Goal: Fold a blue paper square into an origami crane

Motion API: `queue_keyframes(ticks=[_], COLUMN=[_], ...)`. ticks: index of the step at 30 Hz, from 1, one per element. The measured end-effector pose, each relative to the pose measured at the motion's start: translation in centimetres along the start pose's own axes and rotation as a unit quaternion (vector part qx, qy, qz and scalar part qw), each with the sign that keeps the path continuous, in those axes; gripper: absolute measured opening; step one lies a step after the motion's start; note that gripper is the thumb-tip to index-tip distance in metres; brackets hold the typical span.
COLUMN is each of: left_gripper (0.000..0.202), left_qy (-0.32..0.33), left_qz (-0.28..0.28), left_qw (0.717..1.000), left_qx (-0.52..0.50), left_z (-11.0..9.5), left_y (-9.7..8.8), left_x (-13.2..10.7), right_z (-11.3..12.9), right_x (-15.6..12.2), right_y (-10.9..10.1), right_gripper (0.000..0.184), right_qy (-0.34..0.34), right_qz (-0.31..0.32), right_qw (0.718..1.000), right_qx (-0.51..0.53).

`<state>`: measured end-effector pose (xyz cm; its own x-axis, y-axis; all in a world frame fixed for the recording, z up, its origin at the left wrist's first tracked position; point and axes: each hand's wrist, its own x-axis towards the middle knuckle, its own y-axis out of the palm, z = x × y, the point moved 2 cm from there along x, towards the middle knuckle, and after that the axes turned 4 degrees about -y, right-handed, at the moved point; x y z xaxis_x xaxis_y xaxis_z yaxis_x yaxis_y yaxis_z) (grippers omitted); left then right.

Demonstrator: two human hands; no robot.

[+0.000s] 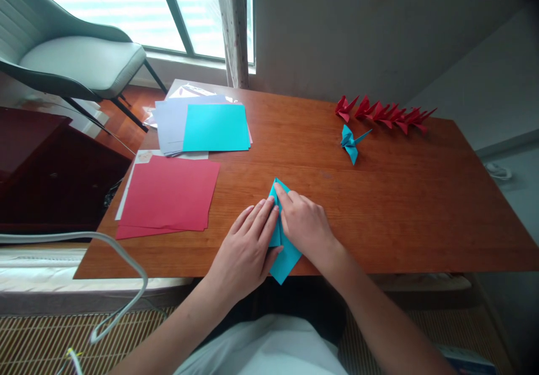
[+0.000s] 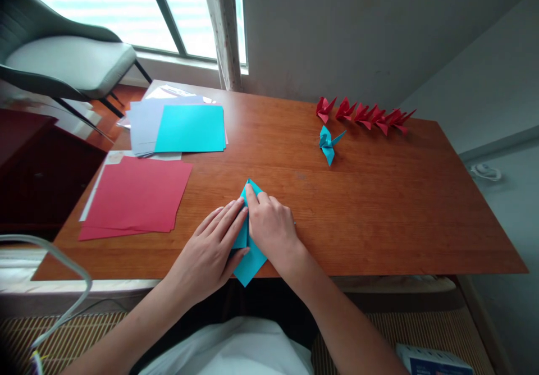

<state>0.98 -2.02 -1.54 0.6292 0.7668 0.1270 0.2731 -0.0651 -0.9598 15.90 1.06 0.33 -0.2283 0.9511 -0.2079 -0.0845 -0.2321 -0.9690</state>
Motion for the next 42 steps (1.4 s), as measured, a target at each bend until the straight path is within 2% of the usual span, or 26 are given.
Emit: queue_keyframes(ticks=[17,42], left_gripper=[0.070,0.069], left_qy=[0.001,-0.002], left_qz=[0.009,0.005], left_qw=[1.000,1.000], left_qx=[-0.007,0.000], left_z=[0.10,0.21], left_y=[0.23,0.34], left_x=[-0.25,-0.26], right_z=[-0.24,-0.30], right_x=[-0.15,0.40], right_y=[0.22,0.29], right_gripper=[0.055,0.057], right_qy=[-0.003,0.004], right_qz=[0.003,0.004], right_qw=[1.000,1.000], right_qx=[-0.004,0.003])
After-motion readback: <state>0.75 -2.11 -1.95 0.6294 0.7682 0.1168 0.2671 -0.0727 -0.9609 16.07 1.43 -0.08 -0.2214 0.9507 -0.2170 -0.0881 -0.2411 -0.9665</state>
